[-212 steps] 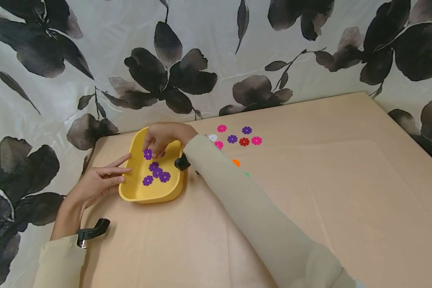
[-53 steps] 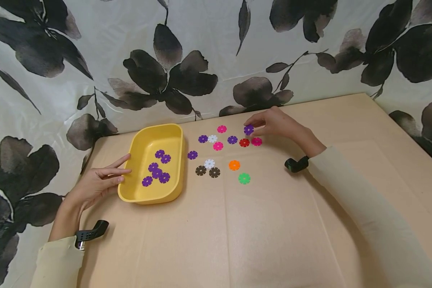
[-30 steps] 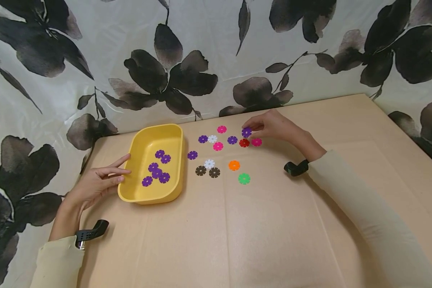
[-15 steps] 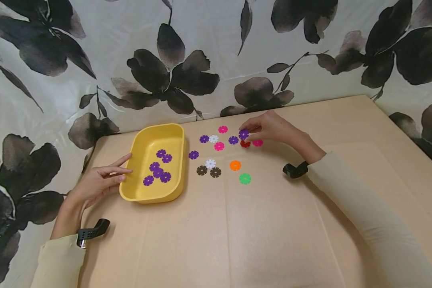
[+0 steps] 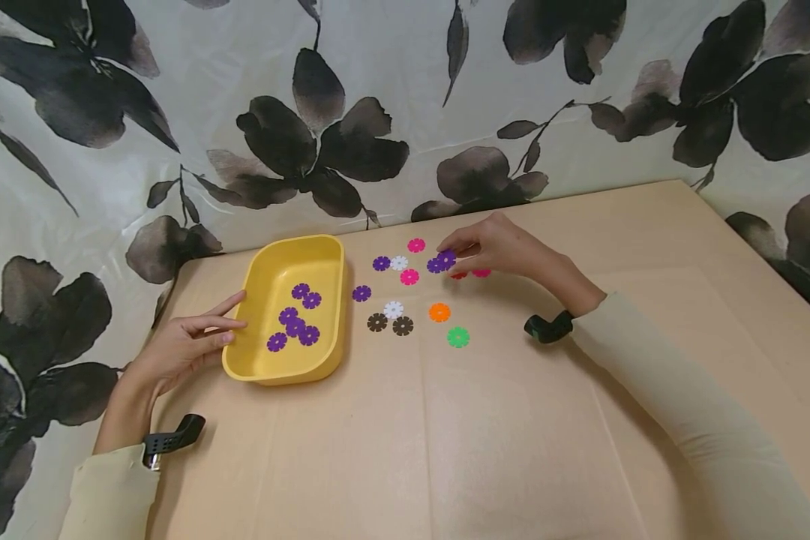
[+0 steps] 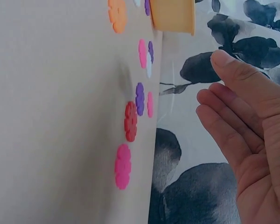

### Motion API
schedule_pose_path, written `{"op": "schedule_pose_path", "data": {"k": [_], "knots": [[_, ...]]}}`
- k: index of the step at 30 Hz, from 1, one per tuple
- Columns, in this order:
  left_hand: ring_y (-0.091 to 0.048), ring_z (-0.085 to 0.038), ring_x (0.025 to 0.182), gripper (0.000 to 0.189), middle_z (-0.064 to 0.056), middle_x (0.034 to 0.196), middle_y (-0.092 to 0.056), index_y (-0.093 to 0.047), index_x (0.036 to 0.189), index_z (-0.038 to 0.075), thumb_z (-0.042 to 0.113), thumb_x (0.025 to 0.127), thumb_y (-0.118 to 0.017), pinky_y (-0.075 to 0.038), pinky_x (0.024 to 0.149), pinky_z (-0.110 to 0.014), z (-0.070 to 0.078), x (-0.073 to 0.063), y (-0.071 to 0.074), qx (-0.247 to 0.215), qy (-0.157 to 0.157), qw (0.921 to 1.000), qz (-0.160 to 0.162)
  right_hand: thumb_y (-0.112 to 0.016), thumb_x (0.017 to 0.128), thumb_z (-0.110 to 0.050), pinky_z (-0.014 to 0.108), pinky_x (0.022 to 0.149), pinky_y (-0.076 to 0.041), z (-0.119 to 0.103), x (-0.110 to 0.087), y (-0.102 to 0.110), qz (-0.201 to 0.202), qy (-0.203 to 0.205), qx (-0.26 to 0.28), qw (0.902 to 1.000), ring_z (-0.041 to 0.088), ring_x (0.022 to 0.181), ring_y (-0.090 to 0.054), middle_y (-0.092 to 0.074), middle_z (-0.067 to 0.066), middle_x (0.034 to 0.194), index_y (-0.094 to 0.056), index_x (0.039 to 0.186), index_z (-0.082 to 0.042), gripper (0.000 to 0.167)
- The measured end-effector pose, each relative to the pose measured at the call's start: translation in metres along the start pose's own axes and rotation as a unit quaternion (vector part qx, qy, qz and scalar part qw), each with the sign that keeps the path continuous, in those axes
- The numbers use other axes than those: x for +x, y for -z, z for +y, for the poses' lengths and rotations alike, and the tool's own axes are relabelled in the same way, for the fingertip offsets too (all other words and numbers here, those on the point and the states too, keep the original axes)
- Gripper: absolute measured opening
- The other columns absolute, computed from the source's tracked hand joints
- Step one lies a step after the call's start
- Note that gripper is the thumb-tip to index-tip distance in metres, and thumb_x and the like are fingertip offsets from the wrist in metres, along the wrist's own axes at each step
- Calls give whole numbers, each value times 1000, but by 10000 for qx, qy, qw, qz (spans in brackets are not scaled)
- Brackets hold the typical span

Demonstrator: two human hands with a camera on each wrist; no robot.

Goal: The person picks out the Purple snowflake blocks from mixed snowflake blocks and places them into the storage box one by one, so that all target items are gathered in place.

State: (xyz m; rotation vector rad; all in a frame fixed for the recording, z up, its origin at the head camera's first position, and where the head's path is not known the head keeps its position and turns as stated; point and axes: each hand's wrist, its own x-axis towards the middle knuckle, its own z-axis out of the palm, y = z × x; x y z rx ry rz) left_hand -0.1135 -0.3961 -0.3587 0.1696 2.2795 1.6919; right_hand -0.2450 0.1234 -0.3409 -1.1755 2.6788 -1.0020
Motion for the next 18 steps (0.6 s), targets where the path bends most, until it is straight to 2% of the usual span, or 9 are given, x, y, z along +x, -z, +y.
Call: {"op": "schedule_pose_path", "data": {"k": [10,18], "knots": [[-56,11,120,39,16,161,-37,-61,130,-12,6,96,-69,-57,90,-28,2,1,-2,74,110,9998,129,-87,82,-15,26,76,-62,-6,1,1,-17,121,25,9999,19,89,-76,-78,8,101,-77,117,-6,37],[-57,9,121,39,14,160,-39,-58,130,-15,3,97,-67,-58,90,-30,1,-1,-3,-261,89,9996,55,-87,82,-17,27,77,-62,-10,1,-2,6,326,23,9995,18,88,-76,-78,8,100,-77,115,-5,36]]}}
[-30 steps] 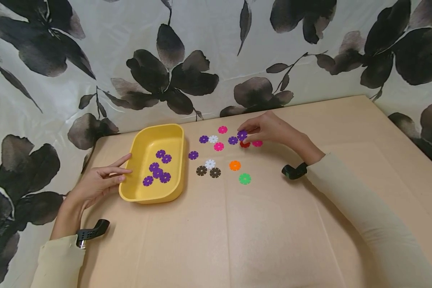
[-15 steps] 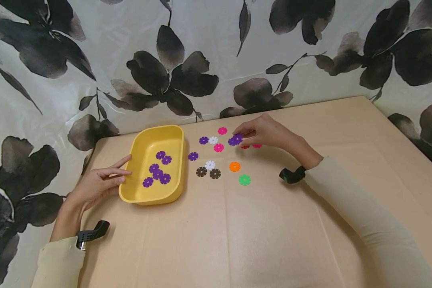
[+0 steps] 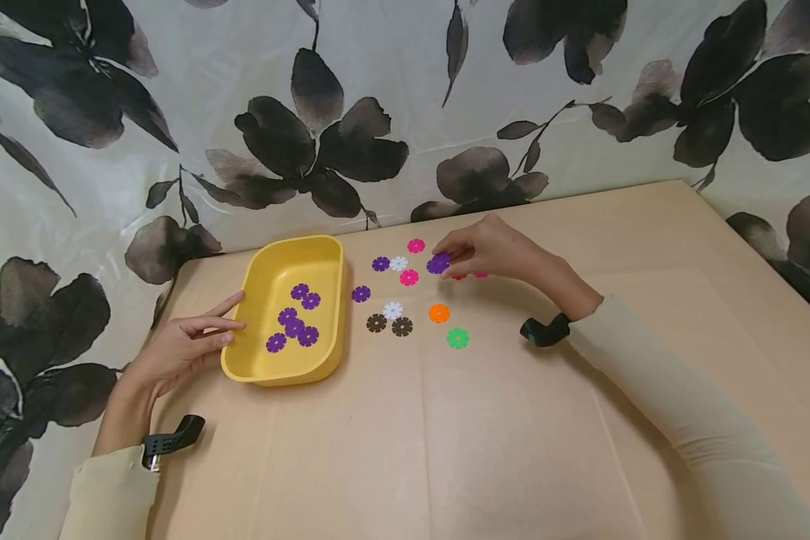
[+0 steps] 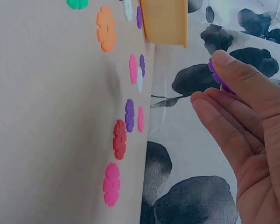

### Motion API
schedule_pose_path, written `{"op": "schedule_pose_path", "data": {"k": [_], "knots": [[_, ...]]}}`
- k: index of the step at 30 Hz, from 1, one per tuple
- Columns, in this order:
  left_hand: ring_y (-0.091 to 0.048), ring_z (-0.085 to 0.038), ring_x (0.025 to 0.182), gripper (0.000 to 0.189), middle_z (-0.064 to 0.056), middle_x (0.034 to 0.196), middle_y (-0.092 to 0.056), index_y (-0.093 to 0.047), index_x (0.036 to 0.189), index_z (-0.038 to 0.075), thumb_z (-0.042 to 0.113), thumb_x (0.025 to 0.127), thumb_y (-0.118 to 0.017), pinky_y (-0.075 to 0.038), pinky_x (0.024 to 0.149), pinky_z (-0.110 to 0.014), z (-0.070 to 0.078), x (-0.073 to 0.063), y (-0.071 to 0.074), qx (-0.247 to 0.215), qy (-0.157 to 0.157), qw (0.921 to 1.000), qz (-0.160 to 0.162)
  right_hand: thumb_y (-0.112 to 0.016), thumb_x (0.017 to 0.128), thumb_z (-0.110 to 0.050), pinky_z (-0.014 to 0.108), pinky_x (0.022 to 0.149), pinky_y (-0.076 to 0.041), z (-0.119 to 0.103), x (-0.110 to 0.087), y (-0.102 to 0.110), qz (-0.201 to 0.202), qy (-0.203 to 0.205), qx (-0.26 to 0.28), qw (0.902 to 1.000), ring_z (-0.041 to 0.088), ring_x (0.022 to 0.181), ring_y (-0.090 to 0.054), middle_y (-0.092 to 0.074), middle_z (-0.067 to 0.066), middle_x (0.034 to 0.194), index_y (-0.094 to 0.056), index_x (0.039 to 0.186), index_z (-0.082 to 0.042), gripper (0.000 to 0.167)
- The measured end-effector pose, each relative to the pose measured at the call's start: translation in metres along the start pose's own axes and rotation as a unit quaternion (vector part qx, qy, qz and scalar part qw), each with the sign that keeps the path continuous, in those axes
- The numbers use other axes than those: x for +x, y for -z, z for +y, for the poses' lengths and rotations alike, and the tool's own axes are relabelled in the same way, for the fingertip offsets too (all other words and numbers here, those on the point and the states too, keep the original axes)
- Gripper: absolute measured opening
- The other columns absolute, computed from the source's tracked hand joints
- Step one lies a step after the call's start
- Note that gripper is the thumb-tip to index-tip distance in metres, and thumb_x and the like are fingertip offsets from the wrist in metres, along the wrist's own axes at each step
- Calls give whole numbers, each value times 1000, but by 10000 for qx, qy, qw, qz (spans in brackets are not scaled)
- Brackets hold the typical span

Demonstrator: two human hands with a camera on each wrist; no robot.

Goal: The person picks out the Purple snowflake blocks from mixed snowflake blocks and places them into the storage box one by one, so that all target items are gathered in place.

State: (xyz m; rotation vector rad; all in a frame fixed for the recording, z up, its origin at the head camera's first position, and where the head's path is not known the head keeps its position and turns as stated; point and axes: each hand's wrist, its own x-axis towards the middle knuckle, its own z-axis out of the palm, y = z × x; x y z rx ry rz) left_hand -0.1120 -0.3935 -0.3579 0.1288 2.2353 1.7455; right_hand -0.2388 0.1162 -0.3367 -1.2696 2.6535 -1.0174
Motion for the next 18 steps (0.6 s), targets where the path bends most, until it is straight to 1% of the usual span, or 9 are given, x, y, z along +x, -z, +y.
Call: {"op": "schedule_pose_path", "data": {"k": [4,9,14,18], "knots": [[-60,5,121,37,16,160,-39,-58,130,-15,1,97,-66,-58,89,-31,-1,0,1,-85,-31,9999,-52,-88,80,-14,25,78,-62,0,0,-2,46,141,62,9999,15,88,-76,-78,6,102,-77,114,-5,37],[-59,4,122,36,16,159,-39,-59,129,-15,0,98,-65,-58,88,-31,-2,0,2,-113,-77,9998,-109,-89,79,-15,27,82,-62,-2,0,-4,-39,191,139,9997,14,91,-75,-77,5,106,-76,116,-6,40],[-59,6,122,35,17,159,-40,-60,129,-14,0,97,-65,-58,88,-31,-2,1,2,-113,-64,9999,-98,-89,80,-17,29,85,-62,-5,0,-4,-88,303,-21,9995,15,92,-74,-77,5,110,-76,118,-6,42],[-58,7,121,35,19,157,-42,-61,128,-13,1,97,-65,-58,88,-30,-3,2,2,-84,-43,9999,-80,-89,79,-19,30,87,-61,-8,0,-5,-63,401,-144,9991,14,92,-74,-77,4,110,-75,118,-7,43]]}}
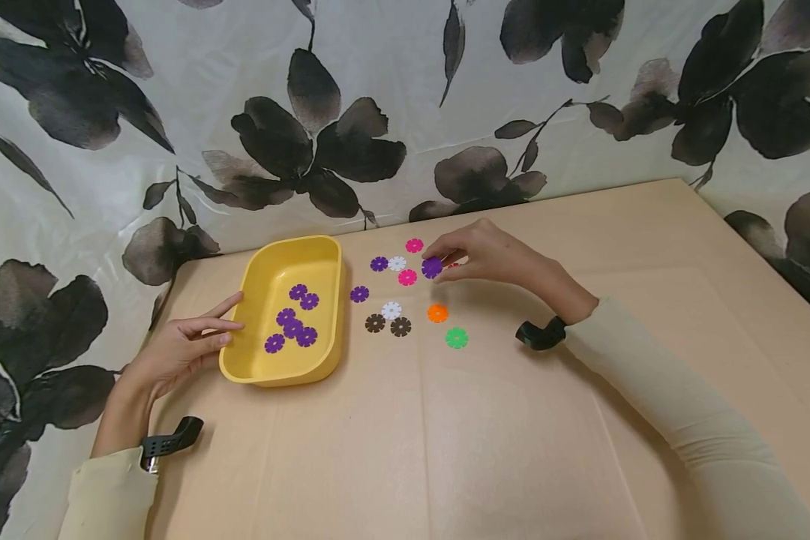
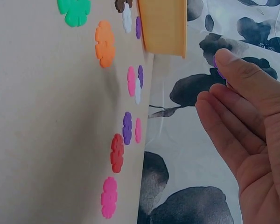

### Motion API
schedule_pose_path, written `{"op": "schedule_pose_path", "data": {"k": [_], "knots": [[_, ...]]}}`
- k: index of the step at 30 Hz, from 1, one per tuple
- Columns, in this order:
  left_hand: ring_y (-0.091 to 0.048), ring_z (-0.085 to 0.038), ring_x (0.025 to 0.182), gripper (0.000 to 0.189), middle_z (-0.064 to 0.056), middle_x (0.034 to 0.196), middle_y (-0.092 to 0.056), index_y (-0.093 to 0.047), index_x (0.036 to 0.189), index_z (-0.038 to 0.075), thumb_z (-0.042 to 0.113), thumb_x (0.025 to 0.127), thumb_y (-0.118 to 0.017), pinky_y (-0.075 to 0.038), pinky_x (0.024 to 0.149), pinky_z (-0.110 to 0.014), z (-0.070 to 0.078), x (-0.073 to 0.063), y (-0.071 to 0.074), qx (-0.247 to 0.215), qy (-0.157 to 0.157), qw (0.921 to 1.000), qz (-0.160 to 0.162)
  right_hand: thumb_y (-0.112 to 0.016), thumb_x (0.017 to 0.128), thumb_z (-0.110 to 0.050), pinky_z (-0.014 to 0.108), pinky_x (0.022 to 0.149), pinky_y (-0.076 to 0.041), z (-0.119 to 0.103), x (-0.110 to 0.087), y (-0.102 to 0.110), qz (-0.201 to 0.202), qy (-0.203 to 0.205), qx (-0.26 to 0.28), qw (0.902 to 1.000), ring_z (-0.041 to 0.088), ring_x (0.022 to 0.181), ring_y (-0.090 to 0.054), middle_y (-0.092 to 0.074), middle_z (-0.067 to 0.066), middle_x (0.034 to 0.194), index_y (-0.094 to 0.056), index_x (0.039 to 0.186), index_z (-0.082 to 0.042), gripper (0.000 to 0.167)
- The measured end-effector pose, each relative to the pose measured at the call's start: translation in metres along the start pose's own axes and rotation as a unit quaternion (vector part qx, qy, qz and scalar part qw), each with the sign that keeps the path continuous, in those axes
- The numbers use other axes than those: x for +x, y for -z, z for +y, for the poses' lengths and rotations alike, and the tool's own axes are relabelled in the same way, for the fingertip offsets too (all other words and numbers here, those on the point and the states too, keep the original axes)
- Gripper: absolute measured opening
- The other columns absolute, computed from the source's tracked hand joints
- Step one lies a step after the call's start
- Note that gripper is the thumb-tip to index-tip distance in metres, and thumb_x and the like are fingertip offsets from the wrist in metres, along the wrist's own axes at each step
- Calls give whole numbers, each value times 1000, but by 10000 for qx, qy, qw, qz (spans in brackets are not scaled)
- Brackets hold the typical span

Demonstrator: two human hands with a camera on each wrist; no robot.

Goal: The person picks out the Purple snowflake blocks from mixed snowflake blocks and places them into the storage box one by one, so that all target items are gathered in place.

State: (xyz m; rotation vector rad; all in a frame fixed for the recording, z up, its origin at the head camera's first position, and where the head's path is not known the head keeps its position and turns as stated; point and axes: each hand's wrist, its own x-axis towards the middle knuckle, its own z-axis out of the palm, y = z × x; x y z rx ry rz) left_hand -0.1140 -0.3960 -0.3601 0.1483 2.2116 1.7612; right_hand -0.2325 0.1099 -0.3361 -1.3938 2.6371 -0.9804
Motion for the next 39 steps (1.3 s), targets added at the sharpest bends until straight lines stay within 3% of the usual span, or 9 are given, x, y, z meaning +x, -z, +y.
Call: {"op": "schedule_pose_path", "data": {"k": [19,28,39], "knots": [[-58,6,122,37,18,158,-40,-59,132,-13,0,98,-64,-58,89,-30,2,0,0,-70,-8,10000,-24,-86,84,-31,27,89,-60,-14,17,-8,-275,161,-28,9995,12,95,-73,-76,-1,110,-75,121,-12,43],[-56,9,122,39,18,159,-39,-57,132,-13,3,97,-66,-58,90,-30,3,0,-2,39,83,10000,28,-86,84,-26,24,89,-59,-20,25,-15,-231,287,126,9992,10,97,-72,-75,0,112,-75,121,-12,41],[-57,6,124,37,15,161,-38,-56,131,-16,-2,98,-63,-57,91,-31,3,-1,-1,-203,-16,9997,-130,-87,83,-27,22,88,-59,-31,33,-22,-327,394,322,9982,12,99,-72,-75,1,111,-74,119,-10,42]]}}
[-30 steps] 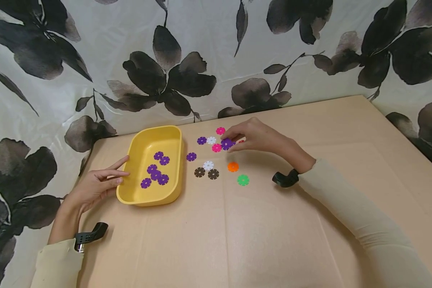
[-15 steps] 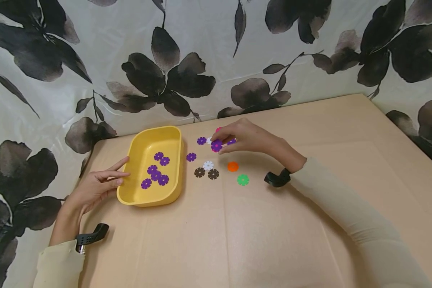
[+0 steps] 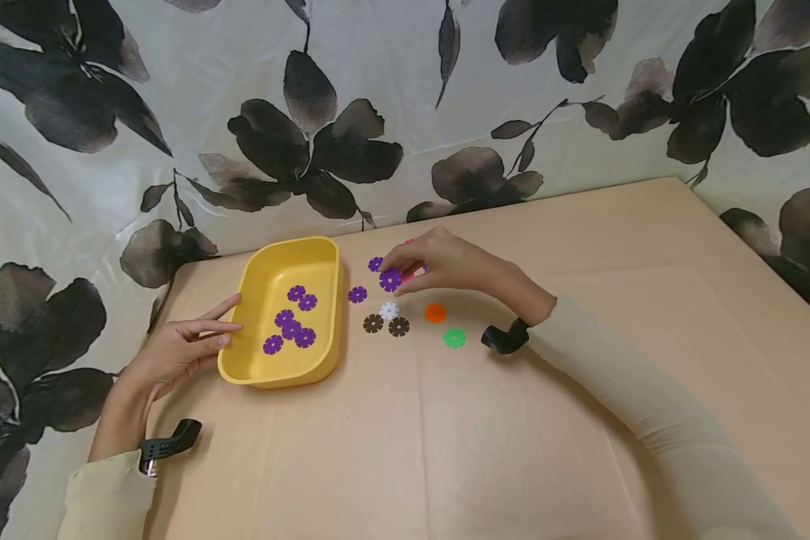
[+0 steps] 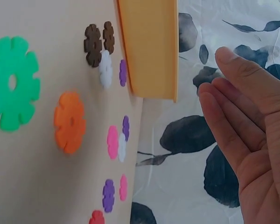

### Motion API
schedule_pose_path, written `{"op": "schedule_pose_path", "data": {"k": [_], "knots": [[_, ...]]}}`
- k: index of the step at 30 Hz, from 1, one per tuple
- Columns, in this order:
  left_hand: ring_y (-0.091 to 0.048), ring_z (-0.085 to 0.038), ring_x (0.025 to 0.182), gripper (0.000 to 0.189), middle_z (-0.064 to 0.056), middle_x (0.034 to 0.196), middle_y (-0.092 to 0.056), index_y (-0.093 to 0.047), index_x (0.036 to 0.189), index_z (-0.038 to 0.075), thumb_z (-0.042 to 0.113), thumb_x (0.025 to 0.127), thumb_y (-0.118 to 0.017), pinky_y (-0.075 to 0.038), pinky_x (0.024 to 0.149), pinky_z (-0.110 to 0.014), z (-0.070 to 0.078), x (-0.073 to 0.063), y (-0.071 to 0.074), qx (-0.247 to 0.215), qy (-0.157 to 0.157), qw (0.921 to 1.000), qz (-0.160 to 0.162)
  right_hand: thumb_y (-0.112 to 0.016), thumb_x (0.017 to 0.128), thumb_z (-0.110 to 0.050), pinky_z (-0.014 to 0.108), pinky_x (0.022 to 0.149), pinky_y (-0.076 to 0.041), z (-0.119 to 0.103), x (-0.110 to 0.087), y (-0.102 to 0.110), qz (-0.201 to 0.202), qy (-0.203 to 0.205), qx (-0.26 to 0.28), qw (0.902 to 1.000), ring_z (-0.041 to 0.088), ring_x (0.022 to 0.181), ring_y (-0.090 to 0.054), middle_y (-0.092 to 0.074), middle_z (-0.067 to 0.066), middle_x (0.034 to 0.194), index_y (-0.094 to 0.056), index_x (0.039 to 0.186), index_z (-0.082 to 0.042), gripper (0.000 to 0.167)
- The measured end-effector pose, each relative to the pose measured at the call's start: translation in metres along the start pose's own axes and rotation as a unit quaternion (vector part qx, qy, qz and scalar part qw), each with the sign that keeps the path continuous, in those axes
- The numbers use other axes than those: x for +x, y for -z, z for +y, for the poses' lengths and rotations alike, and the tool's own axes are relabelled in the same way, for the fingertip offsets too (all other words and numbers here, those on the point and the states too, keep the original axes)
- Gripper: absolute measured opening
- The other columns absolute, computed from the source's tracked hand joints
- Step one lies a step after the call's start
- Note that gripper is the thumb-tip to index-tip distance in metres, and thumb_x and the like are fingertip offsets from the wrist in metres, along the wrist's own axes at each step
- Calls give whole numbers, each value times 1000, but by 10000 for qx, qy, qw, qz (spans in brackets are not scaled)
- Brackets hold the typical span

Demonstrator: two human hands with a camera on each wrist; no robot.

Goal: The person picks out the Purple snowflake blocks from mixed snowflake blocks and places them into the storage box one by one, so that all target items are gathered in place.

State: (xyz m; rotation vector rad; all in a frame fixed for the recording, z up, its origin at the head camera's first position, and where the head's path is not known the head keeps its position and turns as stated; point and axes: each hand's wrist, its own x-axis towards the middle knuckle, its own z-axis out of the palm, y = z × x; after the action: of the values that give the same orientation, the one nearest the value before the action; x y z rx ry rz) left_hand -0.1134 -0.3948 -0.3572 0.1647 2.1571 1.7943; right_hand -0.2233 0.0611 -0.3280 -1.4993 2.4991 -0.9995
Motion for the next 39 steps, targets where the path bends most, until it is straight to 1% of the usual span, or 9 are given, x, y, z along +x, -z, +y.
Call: {"op": "schedule_pose_path", "data": {"k": [5,8,14,18,22,26,30,33,39], "knots": [[-57,6,123,35,13,162,-36,-58,130,-16,-1,98,-63,-57,91,-32,0,0,-1,80,6,10000,13,-87,83,-23,23,90,-59,-6,6,-4,-10,88,81,9999,13,101,-73,-76,3,115,-74,120,-9,42],[-57,6,123,35,13,163,-36,-59,129,-15,0,98,-64,-57,91,-32,0,-1,-1,181,-4,9998,34,-87,82,-23,22,90,-58,-8,10,-6,8,163,92,9998,11,100,-73,-76,1,114,-74,120,-9,42],[-57,7,123,35,13,163,-34,-59,129,-16,1,98,-64,-57,91,-31,0,-1,-2,250,-4,9997,45,-85,84,-24,20,90,-57,-9,16,-11,-67,301,313,9990,15,101,-73,-76,1,112,-73,120,-7,42],[-58,7,121,35,15,163,-35,-60,129,-15,2,99,-64,-58,90,-30,0,-1,-2,337,40,9994,65,-84,85,-23,19,89,-57,-11,20,-13,-115,387,330,9986,13,100,-73,-75,2,112,-72,121,-7,41],[-57,9,120,36,16,163,-34,-60,129,-13,5,98,-65,-58,90,-29,1,-1,-3,459,124,9988,126,-84,86,-20,18,88,-58,-14,23,-15,-111,464,363,9982,14,100,-73,-75,3,113,-72,121,-6,40],[-56,11,120,37,16,163,-32,-61,129,-13,6,98,-67,-58,90,-28,2,0,-3,551,170,9982,164,-84,86,-21,20,89,-58,-16,25,-16,-124,497,453,9977,11,102,-73,-75,3,114,-71,122,-6,41],[-55,11,121,36,16,163,-33,-61,129,-13,5,98,-66,-58,90,-28,2,1,-3,520,138,9985,118,-83,86,-22,21,90,-58,-17,29,-19,-218,527,594,9966,9,103,-72,-75,3,116,-71,124,-6,43],[-57,9,121,35,17,162,-34,-61,128,-13,3,98,-65,-58,90,-29,2,0,-2,434,94,9990,73,-82,87,-22,20,90,-58,-18,33,-22,-293,575,667,9957,8,102,-72,-75,3,116,-71,124,-6,42],[-59,7,120,35,18,161,-36,-61,129,-13,3,99,-64,-58,89,-29,1,0,-2,442,71,9990,86,-82,86,-23,19,90,-57,-20,42,-28,-327,719,545,9954,7,102,-71,-75,3,115,-72,125,-6,43]]}}
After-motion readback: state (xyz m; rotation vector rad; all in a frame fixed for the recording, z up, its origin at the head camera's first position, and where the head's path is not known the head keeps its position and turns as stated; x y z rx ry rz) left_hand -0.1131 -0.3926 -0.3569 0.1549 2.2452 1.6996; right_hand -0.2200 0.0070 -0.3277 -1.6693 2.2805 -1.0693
